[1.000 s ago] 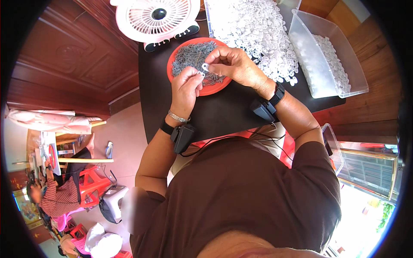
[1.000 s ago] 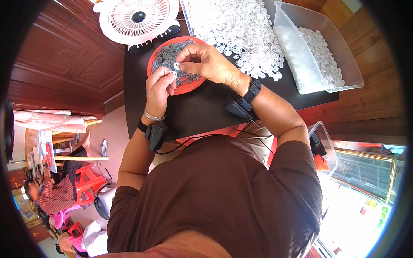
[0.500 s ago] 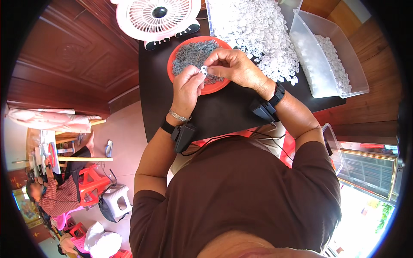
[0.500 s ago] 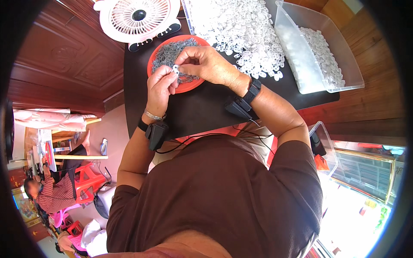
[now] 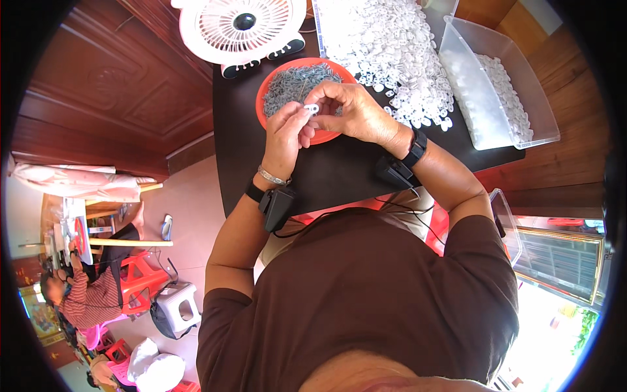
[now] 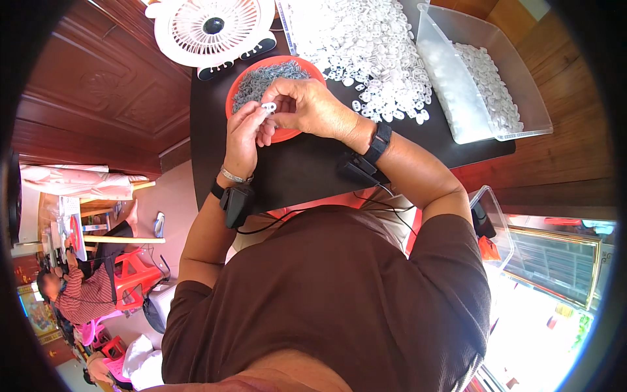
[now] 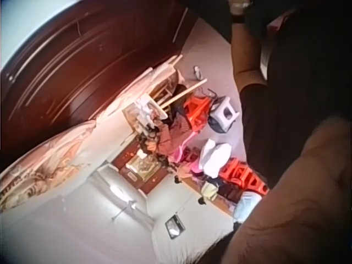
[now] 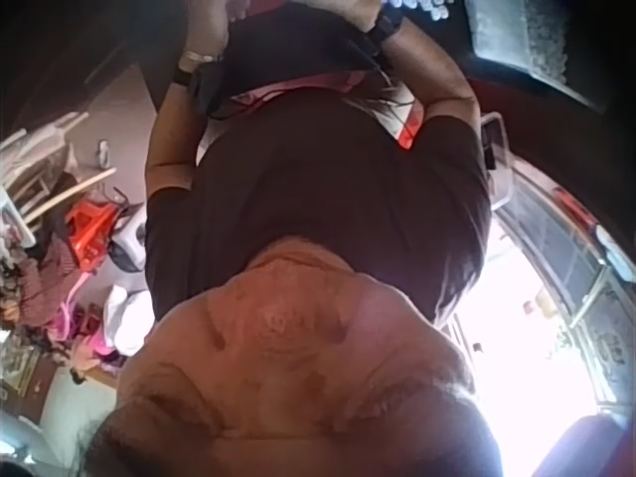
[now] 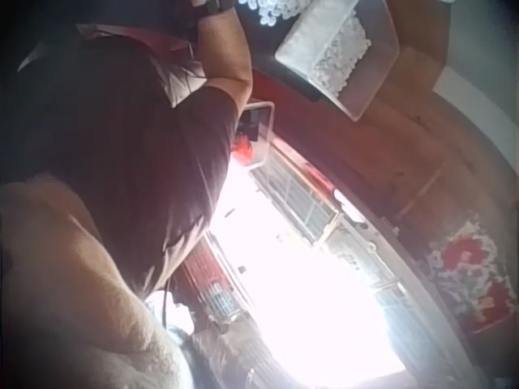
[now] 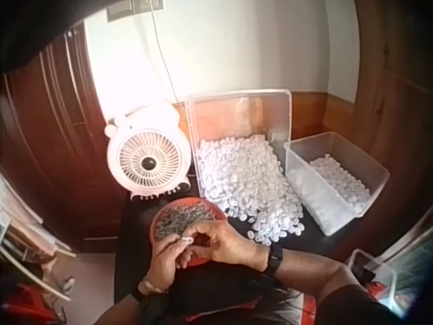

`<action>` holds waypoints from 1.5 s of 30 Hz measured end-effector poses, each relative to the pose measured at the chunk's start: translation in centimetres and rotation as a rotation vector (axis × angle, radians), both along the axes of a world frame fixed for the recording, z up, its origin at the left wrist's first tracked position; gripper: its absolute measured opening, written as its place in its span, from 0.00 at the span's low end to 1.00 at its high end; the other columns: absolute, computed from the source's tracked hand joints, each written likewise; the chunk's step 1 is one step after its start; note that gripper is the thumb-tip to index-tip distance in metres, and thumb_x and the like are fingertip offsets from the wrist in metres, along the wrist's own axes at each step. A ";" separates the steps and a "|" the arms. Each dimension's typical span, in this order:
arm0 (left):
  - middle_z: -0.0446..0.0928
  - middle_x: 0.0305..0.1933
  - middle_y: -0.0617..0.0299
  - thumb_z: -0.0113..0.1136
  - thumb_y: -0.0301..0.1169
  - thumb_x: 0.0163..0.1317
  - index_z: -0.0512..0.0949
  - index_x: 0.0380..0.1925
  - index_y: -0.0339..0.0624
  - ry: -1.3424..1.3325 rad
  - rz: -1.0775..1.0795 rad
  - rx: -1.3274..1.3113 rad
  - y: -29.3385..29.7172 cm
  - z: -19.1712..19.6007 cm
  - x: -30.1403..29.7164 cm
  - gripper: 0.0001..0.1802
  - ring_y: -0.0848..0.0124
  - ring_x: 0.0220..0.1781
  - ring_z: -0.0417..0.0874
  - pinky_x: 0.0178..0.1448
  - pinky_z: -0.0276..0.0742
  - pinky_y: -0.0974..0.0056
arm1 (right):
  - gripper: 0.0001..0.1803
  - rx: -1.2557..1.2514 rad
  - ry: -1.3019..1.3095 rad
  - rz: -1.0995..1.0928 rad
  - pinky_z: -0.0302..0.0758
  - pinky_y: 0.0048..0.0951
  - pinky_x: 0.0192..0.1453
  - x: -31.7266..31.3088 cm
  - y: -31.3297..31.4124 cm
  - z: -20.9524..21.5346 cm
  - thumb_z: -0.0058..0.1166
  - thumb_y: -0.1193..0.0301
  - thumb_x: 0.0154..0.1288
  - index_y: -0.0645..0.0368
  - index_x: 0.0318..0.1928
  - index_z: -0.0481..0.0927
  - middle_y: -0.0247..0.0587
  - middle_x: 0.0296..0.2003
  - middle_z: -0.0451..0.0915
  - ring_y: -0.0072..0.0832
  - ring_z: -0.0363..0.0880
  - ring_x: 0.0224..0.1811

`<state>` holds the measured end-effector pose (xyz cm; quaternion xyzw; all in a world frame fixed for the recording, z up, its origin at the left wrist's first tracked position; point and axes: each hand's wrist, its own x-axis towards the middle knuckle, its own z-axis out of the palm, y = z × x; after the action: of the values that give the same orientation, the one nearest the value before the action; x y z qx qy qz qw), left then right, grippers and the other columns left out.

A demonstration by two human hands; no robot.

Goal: Assembling small plastic components by hand at a workbench.

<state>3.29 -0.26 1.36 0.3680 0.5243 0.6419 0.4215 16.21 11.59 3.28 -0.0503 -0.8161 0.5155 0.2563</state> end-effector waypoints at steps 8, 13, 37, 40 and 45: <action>0.71 0.20 0.66 0.50 0.33 0.64 0.74 0.29 0.38 -0.028 -0.032 0.033 0.1 -0.4 -0.3 0.10 0.81 0.16 0.66 0.20 0.61 0.76 | 0.14 0.164 0.039 -0.016 0.75 0.21 0.37 0.0 -0.4 0.4 0.64 0.76 0.53 0.59 0.41 0.77 0.32 0.30 0.79 0.18 0.79 0.33; 0.71 0.20 0.67 0.50 0.33 0.64 0.74 0.28 0.38 0.008 0.004 0.022 0.1 0.0 -0.1 0.11 0.82 0.17 0.67 0.21 0.61 0.76 | 0.14 0.138 -0.010 -0.100 0.75 0.21 0.37 0.2 -0.8 0.5 0.63 0.76 0.54 0.59 0.42 0.76 0.32 0.29 0.79 0.18 0.79 0.32; 0.69 0.19 0.66 0.50 0.31 0.64 0.72 0.25 0.37 0.151 0.036 0.048 -0.3 0.2 0.3 0.11 0.82 0.19 0.66 0.22 0.61 0.76 | 0.12 0.002 -0.053 0.055 0.73 0.19 0.39 0.3 -0.1 0.5 0.58 0.79 0.58 0.60 0.45 0.77 0.29 0.28 0.79 0.14 0.76 0.33; 0.69 0.19 0.66 0.50 0.31 0.64 0.72 0.24 0.36 0.201 0.009 0.027 -0.3 0.1 0.0 0.11 0.82 0.19 0.66 0.22 0.61 0.75 | 0.11 -0.021 -0.109 0.048 0.72 0.22 0.36 0.5 -0.1 1.0 0.60 0.77 0.56 0.60 0.41 0.78 0.31 0.29 0.79 0.17 0.75 0.32; 0.70 0.19 0.66 0.50 0.31 0.64 0.72 0.24 0.36 0.264 -0.035 0.018 -0.4 0.5 -0.2 0.12 0.82 0.19 0.67 0.22 0.61 0.75 | 0.11 -0.114 -0.147 0.104 0.73 0.18 0.42 0.9 0.2 1.4 0.59 0.77 0.58 0.61 0.43 0.78 0.30 0.31 0.80 0.14 0.76 0.36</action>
<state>3.11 -0.68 1.83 0.4621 0.5628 0.5852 0.3567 17.07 11.80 4.68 -0.0598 -0.8036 0.5686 0.1653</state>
